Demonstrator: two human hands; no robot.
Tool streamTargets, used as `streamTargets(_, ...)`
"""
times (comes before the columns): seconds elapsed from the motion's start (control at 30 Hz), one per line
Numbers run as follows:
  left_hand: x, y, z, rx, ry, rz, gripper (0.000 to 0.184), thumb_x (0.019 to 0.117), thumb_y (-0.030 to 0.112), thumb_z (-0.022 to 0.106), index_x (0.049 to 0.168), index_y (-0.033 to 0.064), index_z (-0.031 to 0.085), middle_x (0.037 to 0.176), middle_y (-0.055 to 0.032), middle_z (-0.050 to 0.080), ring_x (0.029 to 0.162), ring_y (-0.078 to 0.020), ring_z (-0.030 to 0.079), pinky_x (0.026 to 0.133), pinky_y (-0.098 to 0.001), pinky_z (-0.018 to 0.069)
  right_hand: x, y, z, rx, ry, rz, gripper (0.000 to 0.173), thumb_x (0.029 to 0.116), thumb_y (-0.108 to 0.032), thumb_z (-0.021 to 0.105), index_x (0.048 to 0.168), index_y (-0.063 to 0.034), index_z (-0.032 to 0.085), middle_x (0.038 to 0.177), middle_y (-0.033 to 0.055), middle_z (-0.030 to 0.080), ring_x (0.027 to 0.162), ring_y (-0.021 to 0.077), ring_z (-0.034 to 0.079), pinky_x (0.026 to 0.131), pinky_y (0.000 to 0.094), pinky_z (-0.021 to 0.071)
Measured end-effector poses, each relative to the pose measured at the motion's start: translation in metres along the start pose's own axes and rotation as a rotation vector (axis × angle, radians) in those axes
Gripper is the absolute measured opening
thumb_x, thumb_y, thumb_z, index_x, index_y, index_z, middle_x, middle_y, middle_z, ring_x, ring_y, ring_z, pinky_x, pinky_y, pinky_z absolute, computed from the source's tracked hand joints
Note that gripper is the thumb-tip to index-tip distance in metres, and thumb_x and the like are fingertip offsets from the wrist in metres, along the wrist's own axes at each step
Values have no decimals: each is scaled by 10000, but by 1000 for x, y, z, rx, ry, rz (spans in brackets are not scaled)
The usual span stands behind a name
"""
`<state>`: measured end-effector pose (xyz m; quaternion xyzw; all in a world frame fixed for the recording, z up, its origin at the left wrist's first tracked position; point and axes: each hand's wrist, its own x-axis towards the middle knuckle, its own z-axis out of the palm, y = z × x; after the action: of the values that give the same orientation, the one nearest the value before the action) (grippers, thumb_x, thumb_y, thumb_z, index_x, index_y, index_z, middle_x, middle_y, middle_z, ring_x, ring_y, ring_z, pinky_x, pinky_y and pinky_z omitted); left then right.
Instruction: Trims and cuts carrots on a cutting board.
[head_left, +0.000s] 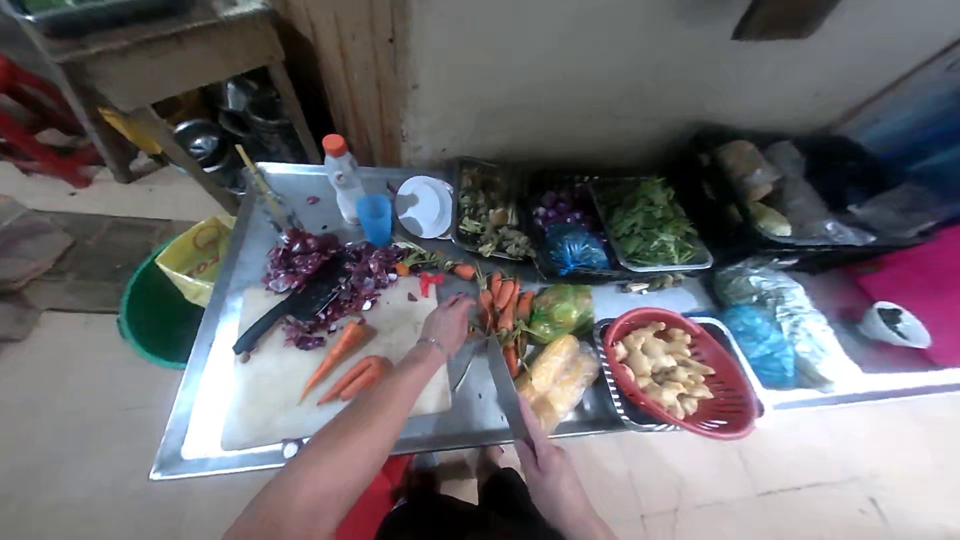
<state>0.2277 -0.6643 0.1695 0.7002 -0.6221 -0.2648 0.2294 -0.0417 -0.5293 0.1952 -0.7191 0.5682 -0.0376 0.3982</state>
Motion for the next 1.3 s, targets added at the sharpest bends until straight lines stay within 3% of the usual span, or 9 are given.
streamTargets(0.13, 63, 42, 18, -10, -164, -308, 406, 1093, 344, 423, 1382, 123, 604, 1289, -194, 666, 1199, -386, 643, 995, -612, 508, -21, 6, 0, 11, -22, 21, 683, 1063, -236, 503, 1668, -271, 188, 1068, 108, 754, 725, 260, 720, 707, 507, 608)
streamTargets(0.2, 72, 65, 26, 63, -252, -334, 486, 1064, 435, 486, 1406, 101, 578, 1295, -213, 657, 1203, -407, 635, 975, -633, 507, -28, 12, 0, 2, -10, 28, 693, 1055, -226, 507, 1668, -273, 188, 989, 117, 758, 717, 279, 724, 702, 526, 606)
streamTargets(0.33, 77, 85, 34, 117, -309, -359, 459, 983, 289, 644, 1372, 53, 583, 1292, -237, 642, 1196, -413, 632, 956, -623, 518, -36, 27, 2, 52, 80, -20, 697, 1037, -175, 536, 1660, -187, 224, 904, 121, 749, 676, 240, 712, 690, 479, 614)
streamTargets(0.47, 60, 60, 15, 9, -194, -360, 337, 1031, 310, 592, 1282, 104, 683, 1255, -194, 681, 1186, -389, 643, 989, -621, 504, -40, 34, -3, 133, 113, -3, 681, 1050, -198, 525, 1661, -211, 224, 927, 100, 743, 652, 200, 682, 668, 447, 605)
streamTargets(0.67, -86, -14, -13, 32, 71, -346, 287, 1009, 175, 649, 1291, 130, 682, 1242, -129, 694, 1112, -315, 684, 988, -540, 546, -27, 24, 4, 76, 24, -11, 678, 1059, -236, 508, 1664, -283, 207, 962, 94, 742, 690, 219, 692, 689, 469, 604)
streamTargets(0.77, -137, -57, -8, 143, 48, -399, 289, 1000, 156, 648, 1285, 146, 693, 1277, -135, 677, 1149, -324, 670, 1003, -538, 539, -10, 5, 11, -53, -72, -51, 661, 1074, -258, 476, 1664, -320, 185, 1140, 81, 738, 807, 240, 730, 767, 481, 615)
streamTargets(0.83, -155, -74, -6, 161, 45, -443, 295, 986, 137, 658, 1279, 150, 691, 1287, -137, 672, 1129, -337, 680, 968, -542, 556, 3, -12, 14, -176, -149, -35, 646, 1084, -296, 436, 1663, -353, 156, 1067, 101, 741, 805, 286, 728, 768, 517, 604)
streamTargets(1.1, -134, -48, -10, 197, 37, -368, 406, 944, 254, 731, 1329, 149, 658, 1406, -109, 604, 1313, -314, 563, 1076, -506, 480, 36, -84, 12, -543, -315, -7, 641, 1085, -338, 372, 1637, -475, 78, 1046, 139, 729, 927, 355, 728, 822, 569, 582)
streamTargets(1.3, -118, -56, 0, 130, 32, -362, 280, 975, 176, 670, 1250, 133, 703, 1303, -112, 664, 1252, -312, 605, 1035, -503, 505, 41, -97, 18, -597, -364, 8, 662, 1080, -303, 381, 1630, -497, 68, 1089, 142, 723, 988, 352, 721, 849, 563, 576)
